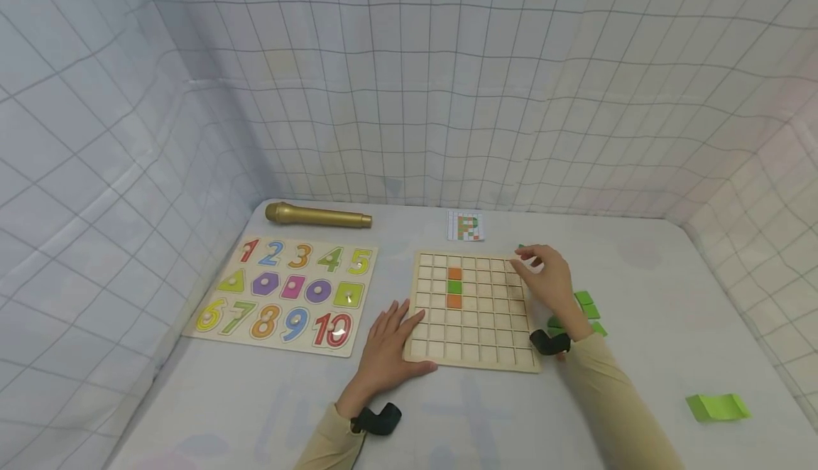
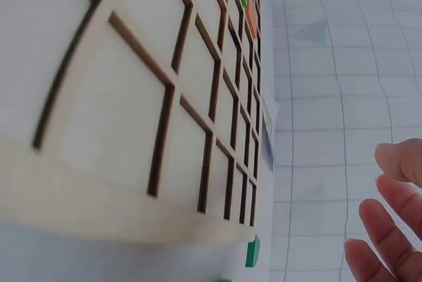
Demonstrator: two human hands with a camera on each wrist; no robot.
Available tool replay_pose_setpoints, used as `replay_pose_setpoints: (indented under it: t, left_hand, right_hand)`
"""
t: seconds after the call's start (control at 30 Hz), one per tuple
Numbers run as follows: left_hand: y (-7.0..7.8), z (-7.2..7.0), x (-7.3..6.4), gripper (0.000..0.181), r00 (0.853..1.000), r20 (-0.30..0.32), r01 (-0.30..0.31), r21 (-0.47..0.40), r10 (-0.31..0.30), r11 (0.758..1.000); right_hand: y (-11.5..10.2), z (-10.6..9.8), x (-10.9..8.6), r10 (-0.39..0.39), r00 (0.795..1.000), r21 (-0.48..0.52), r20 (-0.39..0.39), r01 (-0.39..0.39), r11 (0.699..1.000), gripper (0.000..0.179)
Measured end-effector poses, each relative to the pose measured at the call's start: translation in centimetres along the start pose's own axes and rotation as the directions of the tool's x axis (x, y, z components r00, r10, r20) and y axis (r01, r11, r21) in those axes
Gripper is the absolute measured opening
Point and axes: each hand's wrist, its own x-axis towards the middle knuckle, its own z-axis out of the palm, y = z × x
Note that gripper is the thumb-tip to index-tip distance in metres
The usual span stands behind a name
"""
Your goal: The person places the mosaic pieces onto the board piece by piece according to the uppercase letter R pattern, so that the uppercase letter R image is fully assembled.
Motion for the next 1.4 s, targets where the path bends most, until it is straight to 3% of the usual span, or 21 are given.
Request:
replay_pose_setpoints:
  t: [0.17, 0.37, 0.83, 1.17, 1.4]
  left_hand:
    - [0.0, 0.0, 0.0, 0.086, 1.0, 0.0, 0.004, 0.001, -0.004, 1.0]
    - [0.1, 0.0, -0.1, 0.087, 1.0, 0.0, 0.006, 0.001, -0.006, 1.0]
    - [0.1, -0.1, -0.1, 0.086, 1.0, -0.001, 0.007, -0.002, -0.007, 1.0]
    - [0.1, -0.1, -0.1, 0.086, 1.0, -0.004, 0.005, 0.004, -0.005, 1.0]
    - [0.1, -0.1, -0.1, 0.087, 1.0, -0.004, 0.002, 0.006, -0.002, 1.0]
  right_hand:
    - [1.0, -1.2, 0.0, 0.056, 0.996, -0.016, -0.072, -0.057, 0.998, 0.019]
    - [1.3, -2.3, -0.2, 0.11, 0.991, -0.063, -0.076, -0.115, 0.991, 0.02]
    - [2.8, -2.9, -0.7, 0.161, 0.986, -0.131, 0.044, -0.154, 0.979, 0.025]
    - [3.5, -3.3, -1.1, 0.29, 0.941, -0.179, 0.175, -0.26, 0.949, 0.033]
    - [4.0, -3.5, -1.2, 0.32, 0.92, -0.226, 0.228, -0.27, 0.936, 0.034]
